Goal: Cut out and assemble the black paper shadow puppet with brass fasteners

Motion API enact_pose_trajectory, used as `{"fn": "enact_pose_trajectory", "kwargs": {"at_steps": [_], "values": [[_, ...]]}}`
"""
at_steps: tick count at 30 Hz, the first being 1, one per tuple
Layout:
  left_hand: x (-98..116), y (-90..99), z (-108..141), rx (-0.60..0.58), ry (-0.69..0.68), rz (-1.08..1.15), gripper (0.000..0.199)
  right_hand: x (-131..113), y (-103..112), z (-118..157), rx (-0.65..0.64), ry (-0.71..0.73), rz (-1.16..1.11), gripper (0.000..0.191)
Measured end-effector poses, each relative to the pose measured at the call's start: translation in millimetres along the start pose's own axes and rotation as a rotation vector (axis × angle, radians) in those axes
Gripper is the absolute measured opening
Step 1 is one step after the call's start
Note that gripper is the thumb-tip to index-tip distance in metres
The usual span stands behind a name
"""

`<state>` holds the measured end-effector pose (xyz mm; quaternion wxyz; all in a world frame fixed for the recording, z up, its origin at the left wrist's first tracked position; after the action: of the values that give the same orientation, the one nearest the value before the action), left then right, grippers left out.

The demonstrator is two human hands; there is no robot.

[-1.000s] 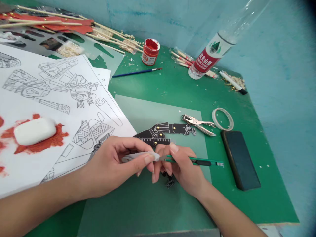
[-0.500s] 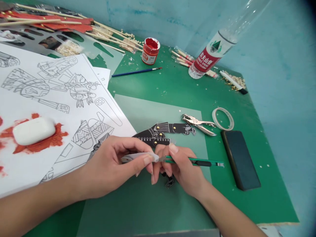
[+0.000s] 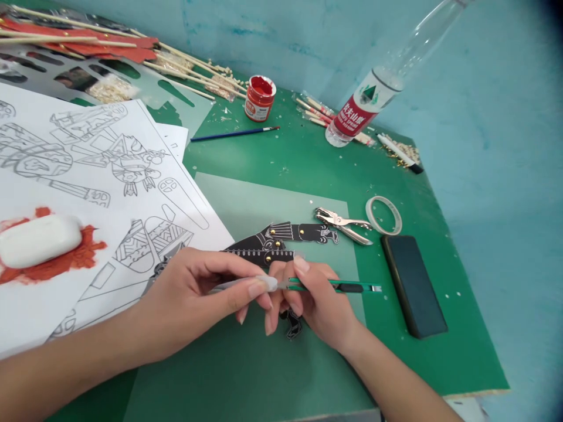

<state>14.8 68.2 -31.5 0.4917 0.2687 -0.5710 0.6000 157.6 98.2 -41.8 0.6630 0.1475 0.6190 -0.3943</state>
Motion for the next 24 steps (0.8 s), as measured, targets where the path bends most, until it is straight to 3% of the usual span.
{"fn": "enact_pose_trajectory", "kwargs": {"at_steps": [24], "values": [[-0.1,2.6,0.6,0.025,0.024,-0.125,0.016,-1.6,-2.9,0.9,-0.005,-0.028,0.058,0.055]]}}
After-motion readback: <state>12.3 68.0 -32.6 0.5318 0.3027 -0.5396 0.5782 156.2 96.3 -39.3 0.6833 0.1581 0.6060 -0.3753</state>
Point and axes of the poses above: each hand's wrist, its own z-axis away from the middle knuckle, its own y-axis out of the back of the hand, x = y × z, the point moved 6 cm from there along -z, towards the middle knuckle, and after that the axes turned 4 degrees about z, right-handed, at the moved point
